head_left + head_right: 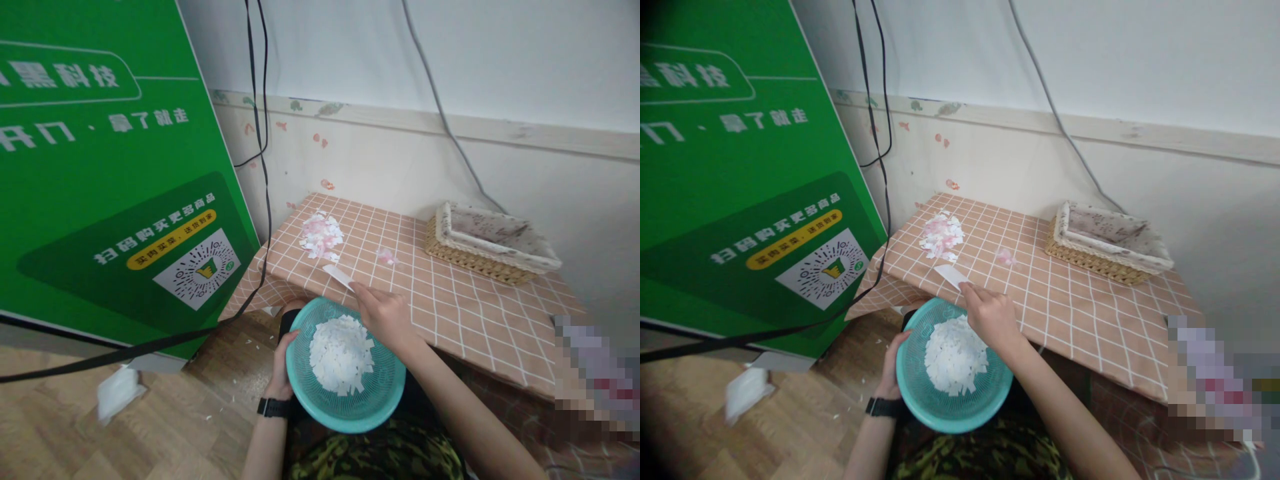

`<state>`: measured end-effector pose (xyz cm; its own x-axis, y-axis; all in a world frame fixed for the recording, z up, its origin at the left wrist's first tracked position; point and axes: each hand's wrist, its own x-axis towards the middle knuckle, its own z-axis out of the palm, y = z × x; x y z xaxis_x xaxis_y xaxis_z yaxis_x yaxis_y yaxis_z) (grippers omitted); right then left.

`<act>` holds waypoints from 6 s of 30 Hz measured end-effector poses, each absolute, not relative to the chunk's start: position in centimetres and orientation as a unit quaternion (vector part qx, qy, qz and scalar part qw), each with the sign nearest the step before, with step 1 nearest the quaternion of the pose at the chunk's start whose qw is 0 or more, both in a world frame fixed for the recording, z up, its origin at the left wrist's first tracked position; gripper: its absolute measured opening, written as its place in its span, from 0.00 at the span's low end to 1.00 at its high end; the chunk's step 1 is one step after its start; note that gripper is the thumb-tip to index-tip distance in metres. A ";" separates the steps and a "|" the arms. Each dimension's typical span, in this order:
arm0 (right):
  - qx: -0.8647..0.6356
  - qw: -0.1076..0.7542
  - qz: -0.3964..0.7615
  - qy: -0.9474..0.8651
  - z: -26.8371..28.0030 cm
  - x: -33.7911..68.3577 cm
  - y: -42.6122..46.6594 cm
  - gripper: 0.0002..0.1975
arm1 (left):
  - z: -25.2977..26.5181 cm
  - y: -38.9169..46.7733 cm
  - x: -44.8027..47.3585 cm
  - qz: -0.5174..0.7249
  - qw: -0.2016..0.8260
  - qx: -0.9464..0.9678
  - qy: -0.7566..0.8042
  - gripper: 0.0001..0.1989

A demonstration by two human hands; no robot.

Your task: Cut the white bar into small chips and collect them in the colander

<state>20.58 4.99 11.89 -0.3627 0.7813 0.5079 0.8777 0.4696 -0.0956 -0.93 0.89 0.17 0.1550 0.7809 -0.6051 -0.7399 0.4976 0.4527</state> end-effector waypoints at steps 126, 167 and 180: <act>-0.438 0.383 0.131 -0.803 13.1 25.3 16.9 0.14 | -2.2 -0.6 1.0 0.523 0.755 0.079 0.388 0.13; -0.479 0.321 0.200 -0.792 14.9 30.0 17.0 0.15 | -2.0 -0.4 1.1 0.517 0.767 0.062 0.375 0.13; -0.491 0.323 0.257 -0.767 14.7 30.0 17.0 0.18 | -1.1 -0.6 1.2 0.564 0.731 0.046 0.381 0.10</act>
